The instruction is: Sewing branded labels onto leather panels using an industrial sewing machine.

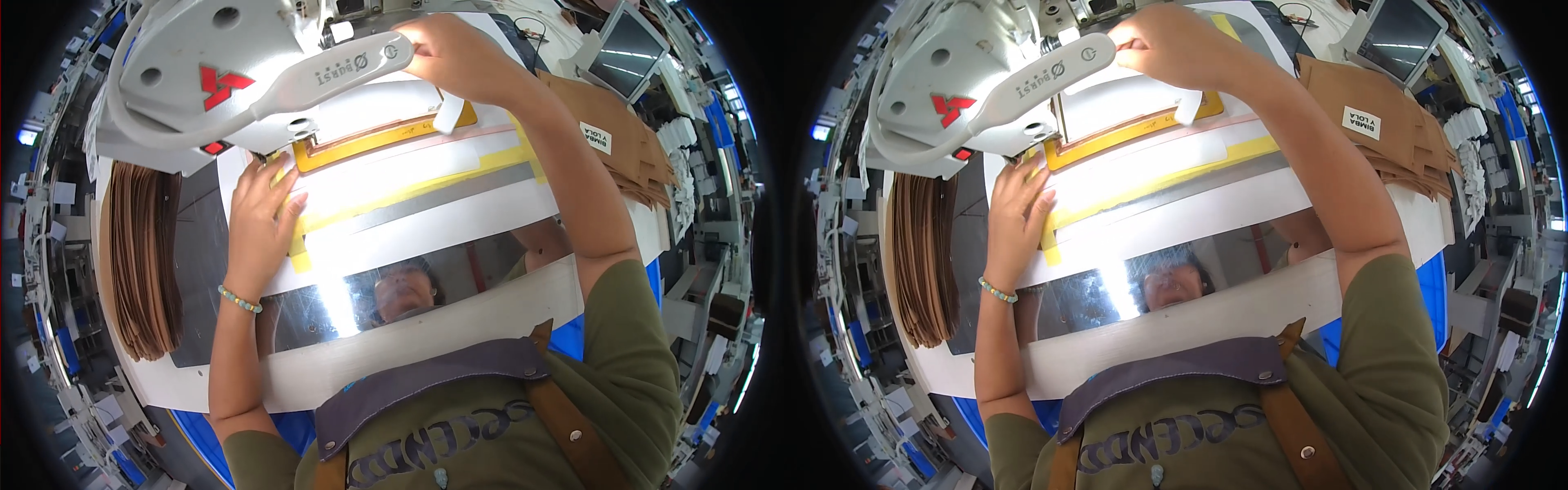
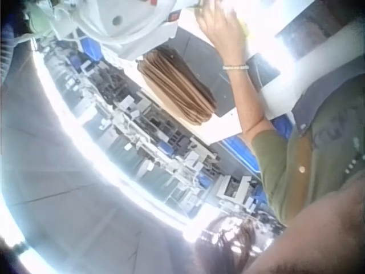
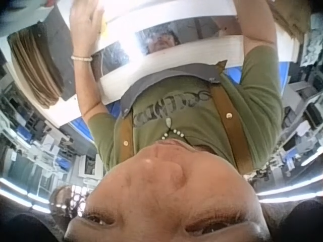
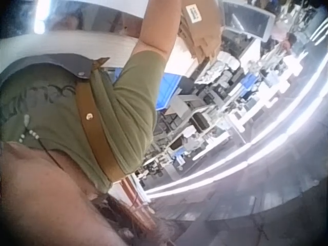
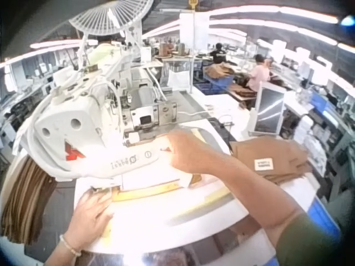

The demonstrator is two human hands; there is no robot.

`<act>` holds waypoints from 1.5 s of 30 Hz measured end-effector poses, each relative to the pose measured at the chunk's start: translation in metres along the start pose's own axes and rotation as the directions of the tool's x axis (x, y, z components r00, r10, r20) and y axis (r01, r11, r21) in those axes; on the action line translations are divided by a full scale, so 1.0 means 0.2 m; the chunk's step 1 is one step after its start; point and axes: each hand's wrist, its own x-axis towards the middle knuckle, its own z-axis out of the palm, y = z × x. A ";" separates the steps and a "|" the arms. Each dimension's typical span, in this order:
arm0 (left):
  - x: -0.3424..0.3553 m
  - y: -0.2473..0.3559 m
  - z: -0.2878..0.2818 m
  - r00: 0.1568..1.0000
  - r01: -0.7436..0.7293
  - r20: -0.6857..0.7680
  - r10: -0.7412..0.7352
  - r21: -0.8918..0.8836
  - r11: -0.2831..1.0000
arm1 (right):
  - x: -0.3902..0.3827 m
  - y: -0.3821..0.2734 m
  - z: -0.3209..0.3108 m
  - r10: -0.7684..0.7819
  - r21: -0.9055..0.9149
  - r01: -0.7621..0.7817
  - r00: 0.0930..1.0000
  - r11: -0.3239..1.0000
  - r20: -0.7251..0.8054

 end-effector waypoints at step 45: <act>0.04 -0.01 0.08 0.981 0.049 0.180 -0.069 0.111 0.993 | 0.04 0.30 -0.02 0.130 -0.153 -0.057 0.842 0.987 0.524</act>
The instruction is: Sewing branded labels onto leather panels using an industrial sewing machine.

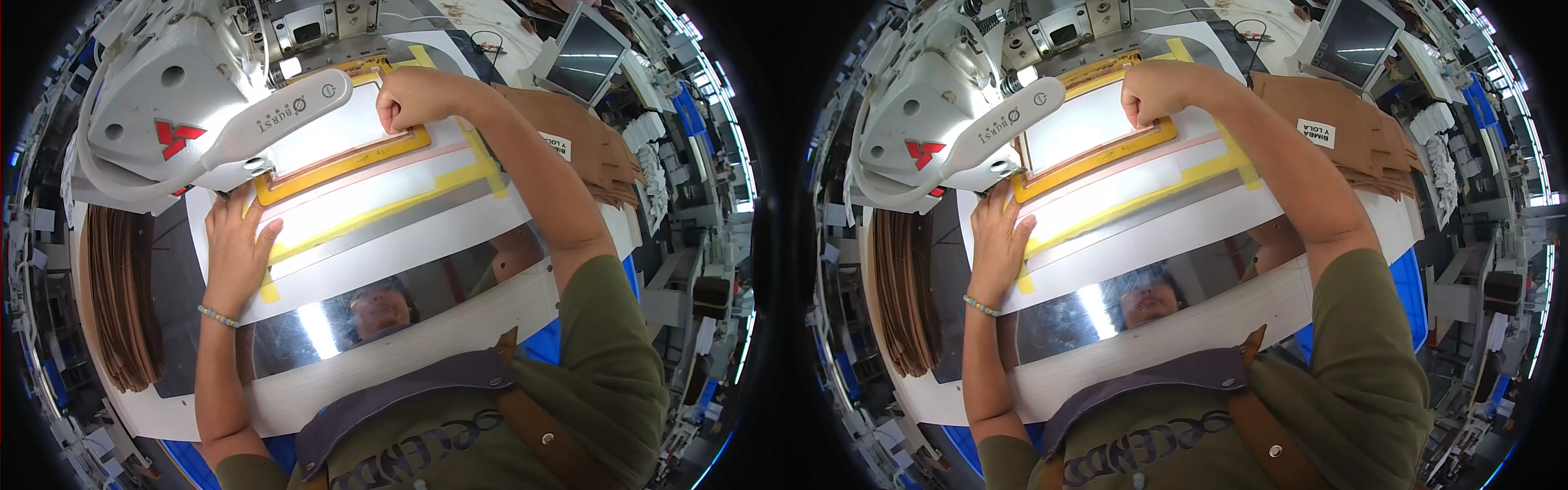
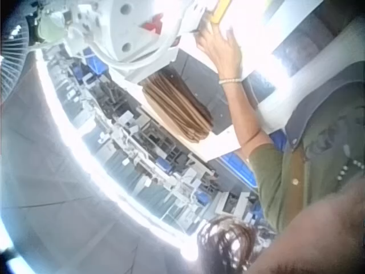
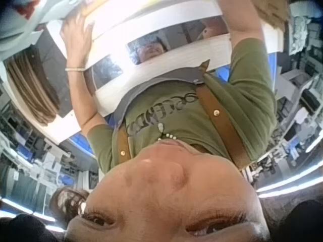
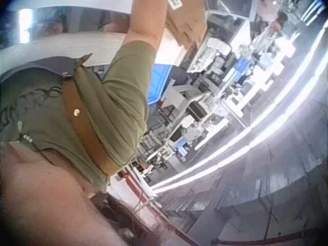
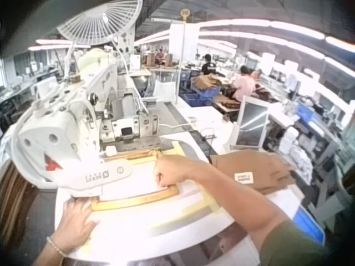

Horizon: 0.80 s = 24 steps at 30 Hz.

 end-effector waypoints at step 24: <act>0.00 -0.01 0.02 0.999 -0.012 -0.035 0.014 0.053 0.999 | 0.01 -0.16 0.06 -0.081 -0.078 0.060 0.951 0.995 -0.299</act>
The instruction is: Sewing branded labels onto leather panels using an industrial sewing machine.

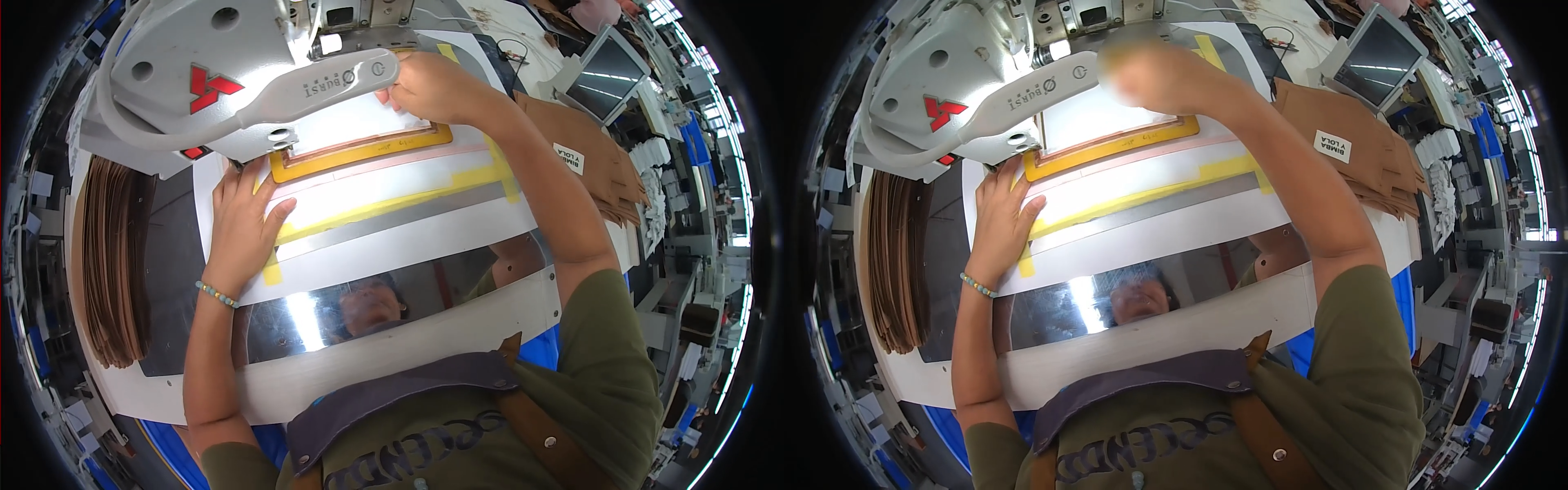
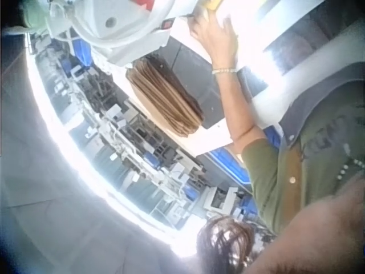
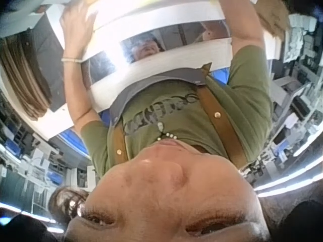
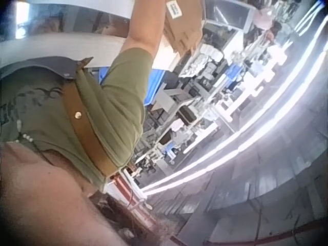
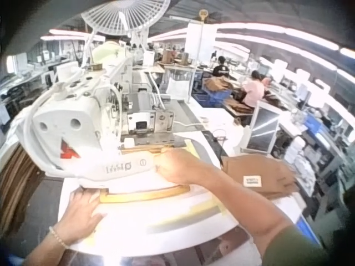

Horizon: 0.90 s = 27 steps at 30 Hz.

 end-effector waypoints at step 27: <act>-0.35 -1.10 -0.76 0.753 0.588 -0.535 -0.383 0.285 0.757 | -0.29 0.05 0.23 0.185 0.630 0.124 0.897 0.766 -0.401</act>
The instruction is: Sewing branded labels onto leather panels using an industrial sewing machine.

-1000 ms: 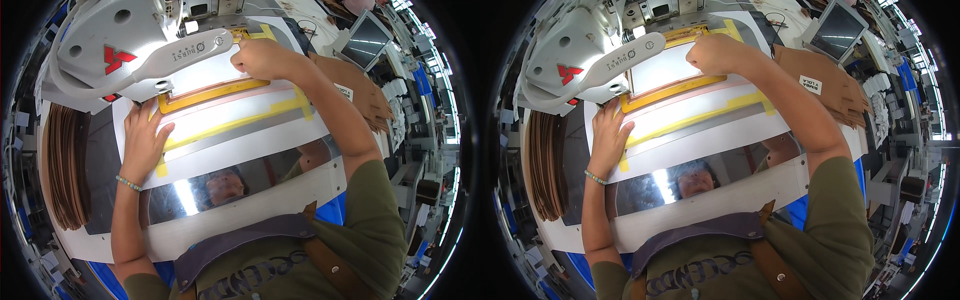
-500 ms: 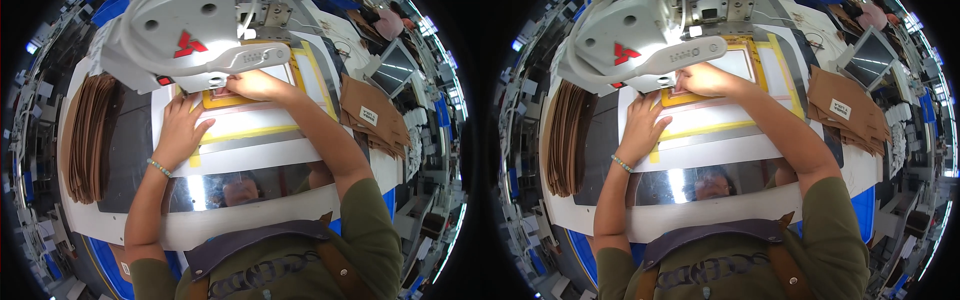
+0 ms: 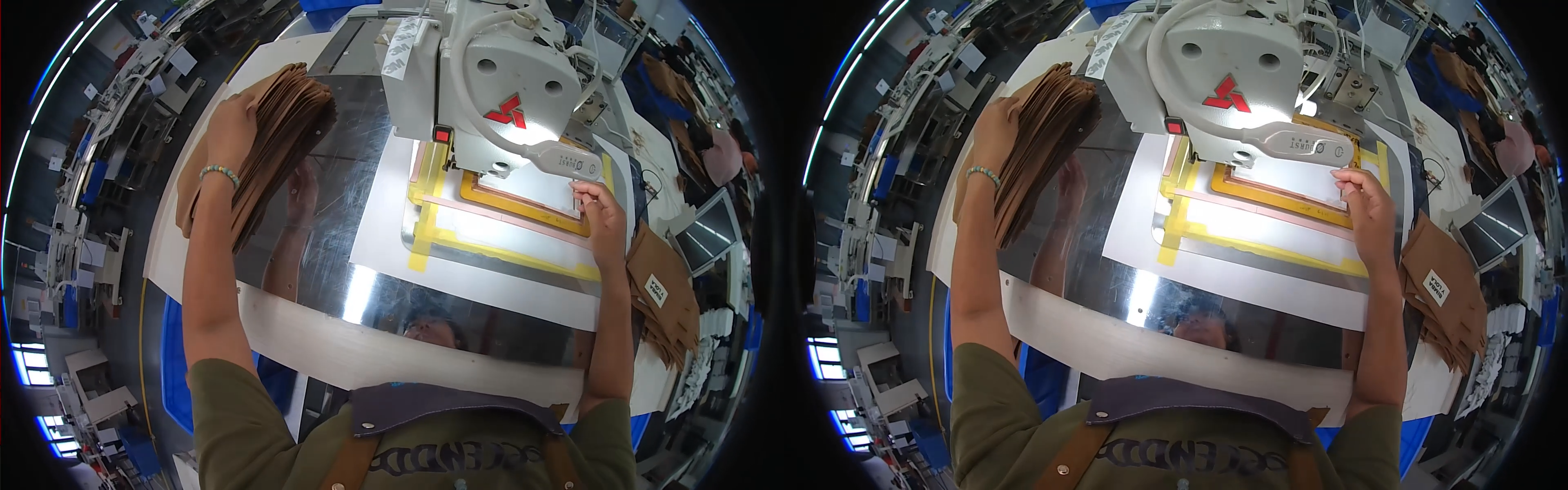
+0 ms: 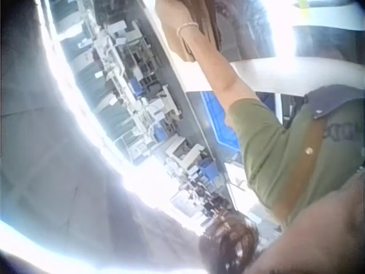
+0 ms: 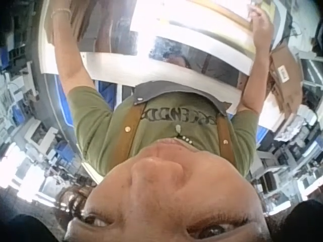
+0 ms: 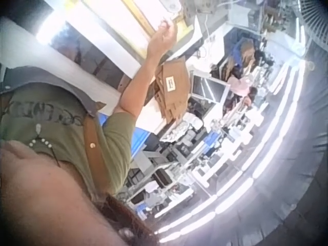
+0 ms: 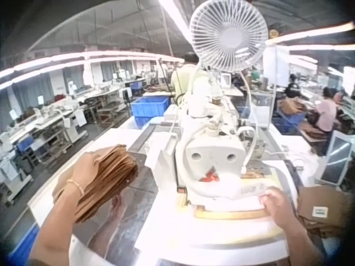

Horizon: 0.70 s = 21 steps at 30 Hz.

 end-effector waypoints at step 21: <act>-0.03 -0.04 -0.13 0.972 -0.105 -0.225 0.064 -0.174 0.979 | -0.01 -0.05 0.01 -0.168 -0.296 0.198 0.978 0.935 0.125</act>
